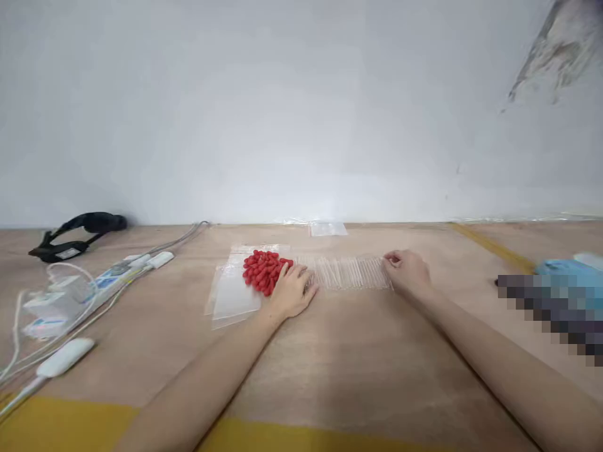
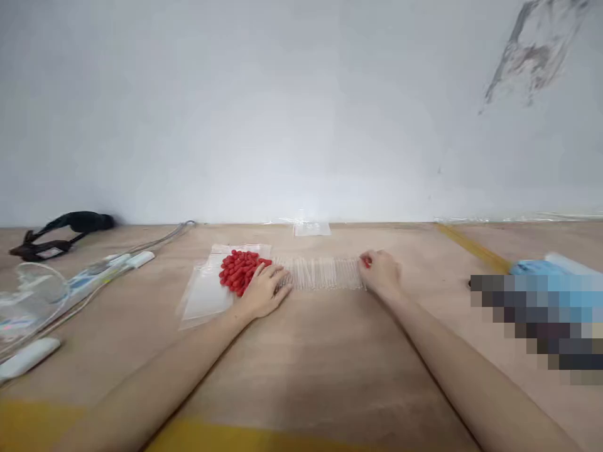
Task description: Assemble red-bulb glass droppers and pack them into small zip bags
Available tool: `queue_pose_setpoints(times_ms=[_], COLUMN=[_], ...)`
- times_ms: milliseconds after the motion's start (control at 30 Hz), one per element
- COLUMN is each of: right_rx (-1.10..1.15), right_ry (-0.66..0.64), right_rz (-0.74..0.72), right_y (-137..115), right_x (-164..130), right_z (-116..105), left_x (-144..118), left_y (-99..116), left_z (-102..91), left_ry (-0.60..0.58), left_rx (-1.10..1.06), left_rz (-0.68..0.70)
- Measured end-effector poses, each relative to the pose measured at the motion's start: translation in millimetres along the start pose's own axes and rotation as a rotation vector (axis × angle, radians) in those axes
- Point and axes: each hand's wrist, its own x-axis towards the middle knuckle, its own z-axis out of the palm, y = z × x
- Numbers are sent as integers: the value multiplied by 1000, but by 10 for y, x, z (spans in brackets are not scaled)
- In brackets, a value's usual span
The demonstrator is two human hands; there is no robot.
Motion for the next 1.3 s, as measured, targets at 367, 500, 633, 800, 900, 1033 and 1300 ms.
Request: queue_pose_setpoints(times_ms=[367,500,633,800,900,1033,1300], right_rx=[54,55,78,124,145,131,121], right_ry=[-211,-193,-151,-122,-114,-87,-63], right_rz=[311,323,337,370,380,376,344], right_y=[204,178,166,109,73,46,68], right_x=[180,174,169,139,116,100,106], right_z=[93,127,134,90,68,63,96], left_x=[432,568,632,708,735,746,432], left_y=[202,244,255,282,297,300,207], left_z=[89,151,175,165,155,113,-87], left_ry=[37,-24,-61,-117,-141,-104,213], left_rx=[-16,28,69,100,79,29,-175], left_rz=[-403,-518,-553,-610,-636,-638,-242])
